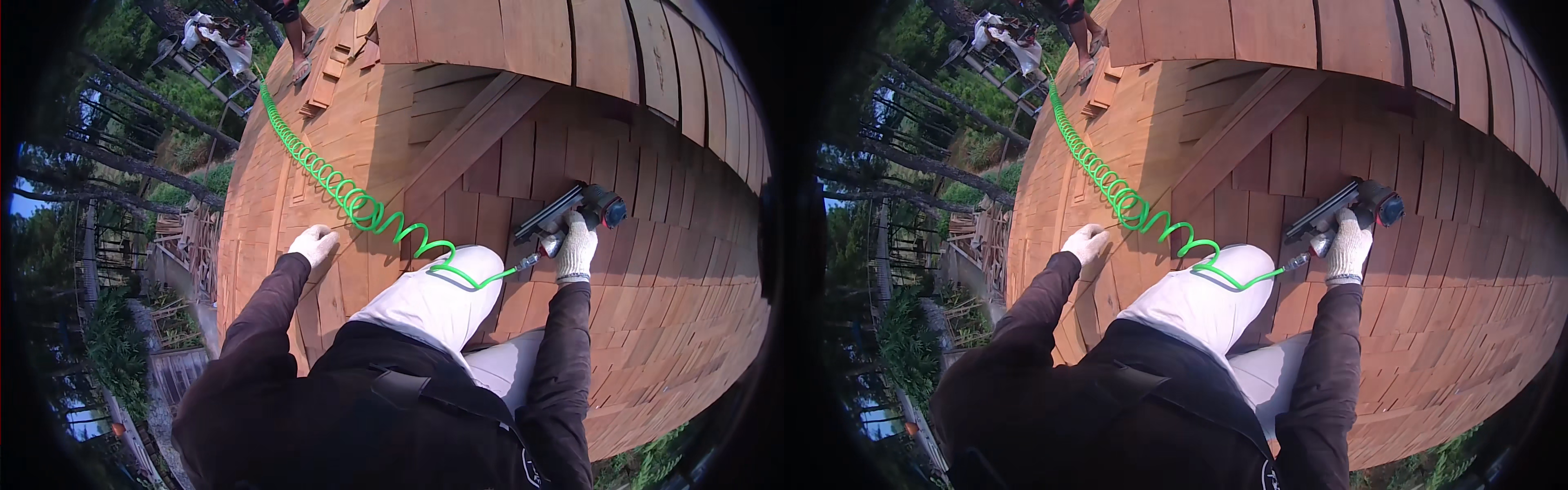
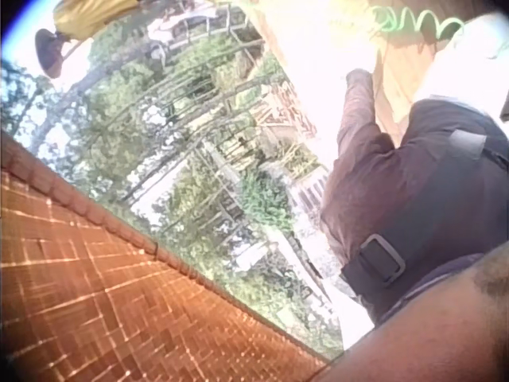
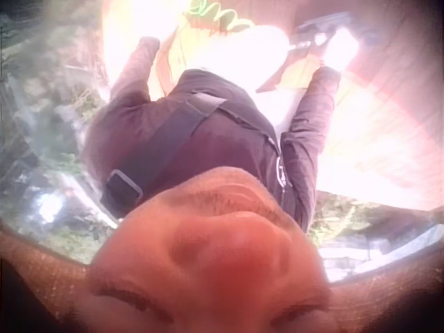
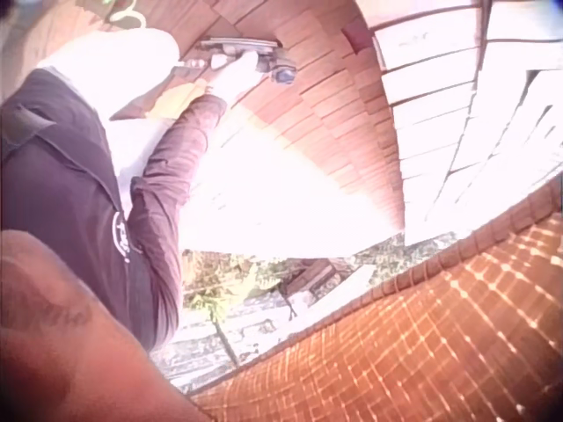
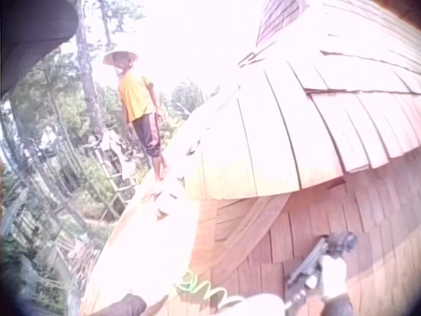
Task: The person places wood shingles onto a roof, uses a marker to draw lines on them, and secures the shingles using a pneumatic nail gun.
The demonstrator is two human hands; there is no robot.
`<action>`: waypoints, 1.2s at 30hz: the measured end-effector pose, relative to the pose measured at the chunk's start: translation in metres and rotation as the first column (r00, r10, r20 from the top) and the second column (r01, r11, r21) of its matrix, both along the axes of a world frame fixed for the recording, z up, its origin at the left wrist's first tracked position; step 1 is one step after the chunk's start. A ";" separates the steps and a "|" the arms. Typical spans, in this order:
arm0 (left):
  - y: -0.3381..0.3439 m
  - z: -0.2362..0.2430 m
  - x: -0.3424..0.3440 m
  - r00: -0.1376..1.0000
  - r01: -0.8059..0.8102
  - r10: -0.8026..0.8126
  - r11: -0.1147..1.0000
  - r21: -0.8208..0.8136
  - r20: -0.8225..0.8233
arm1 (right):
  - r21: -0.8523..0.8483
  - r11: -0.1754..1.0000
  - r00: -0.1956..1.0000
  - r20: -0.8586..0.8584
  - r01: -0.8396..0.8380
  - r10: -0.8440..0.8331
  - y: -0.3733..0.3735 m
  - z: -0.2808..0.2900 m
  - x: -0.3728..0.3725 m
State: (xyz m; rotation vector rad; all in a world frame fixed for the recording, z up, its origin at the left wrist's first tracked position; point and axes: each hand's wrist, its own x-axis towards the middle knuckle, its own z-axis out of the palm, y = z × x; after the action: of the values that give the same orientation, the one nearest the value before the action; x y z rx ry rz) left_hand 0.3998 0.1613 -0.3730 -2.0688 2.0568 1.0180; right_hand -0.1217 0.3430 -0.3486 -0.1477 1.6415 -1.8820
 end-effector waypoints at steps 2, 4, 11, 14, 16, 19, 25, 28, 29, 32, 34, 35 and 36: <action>0.026 -0.006 0.000 0.995 0.099 -0.098 0.994 0.051 -0.019 | 0.002 1.000 1.000 0.007 -0.009 0.009 0.004 -0.005 -0.002; 0.028 -0.011 -0.014 0.972 0.233 -0.233 0.972 -0.034 0.025 | 0.039 0.998 0.998 0.038 -0.058 0.057 0.009 -0.005 -0.009; 0.013 -0.043 -0.022 0.933 0.360 -0.351 0.904 -0.232 0.082 | 0.135 0.990 0.997 0.072 -0.047 0.038 0.018 0.004 -0.025; 0.017 -0.055 -0.016 0.937 0.346 -0.344 0.902 -0.257 0.054 | 0.124 0.988 0.988 0.131 -0.095 0.079 0.024 0.006 -0.032; 0.018 -0.063 -0.011 0.934 0.350 -0.356 0.898 -0.266 0.028 | 0.139 0.982 0.982 0.157 -0.127 0.105 0.023 0.020 -0.029; 0.014 -0.067 -0.007 0.920 0.379 -0.390 0.870 -0.315 0.030 | 0.122 0.985 0.992 0.058 -0.118 0.112 0.030 0.007 -0.036; 0.010 -0.082 0.002 0.899 0.410 -0.438 0.851 -0.328 -0.014 | 0.059 0.995 0.994 0.076 -0.087 0.082 0.035 -0.005 -0.037; 0.003 -0.097 0.017 0.868 0.453 -0.497 0.798 -0.398 -0.007 | 0.051 0.997 0.995 0.088 -0.058 0.053 0.034 -0.017 -0.029; -0.003 -0.111 0.024 0.844 0.477 -0.536 0.758 -0.445 -0.009 | 0.028 0.999 0.996 0.083 -0.026 0.024 0.035 -0.021 -0.028; -0.011 -0.148 0.041 0.806 0.507 -0.591 0.691 -0.515 0.000 | -0.024 0.999 0.998 0.043 0.048 -0.046 0.031 -0.026 -0.022; -0.009 -0.163 0.048 0.820 0.496 -0.572 0.705 -0.507 0.006 | -0.001 0.999 0.998 0.035 0.049 -0.049 0.030 -0.025 -0.017; -0.007 -0.161 0.047 0.821 0.473 -0.571 0.689 -0.550 -0.010 | 0.029 0.998 0.998 0.027 0.048 -0.049 0.028 -0.019 -0.014; -0.005 -0.166 0.048 0.826 0.454 -0.564 0.673 -0.584 -0.009 | 0.046 0.998 0.999 0.013 0.042 -0.043 0.022 -0.016 -0.013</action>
State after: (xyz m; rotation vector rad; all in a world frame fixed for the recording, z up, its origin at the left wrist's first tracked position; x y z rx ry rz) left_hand 0.4476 0.1561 -0.5395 -1.3826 3.0863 0.5588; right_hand -0.1343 0.3646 -0.3643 -0.0817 1.6891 -1.8715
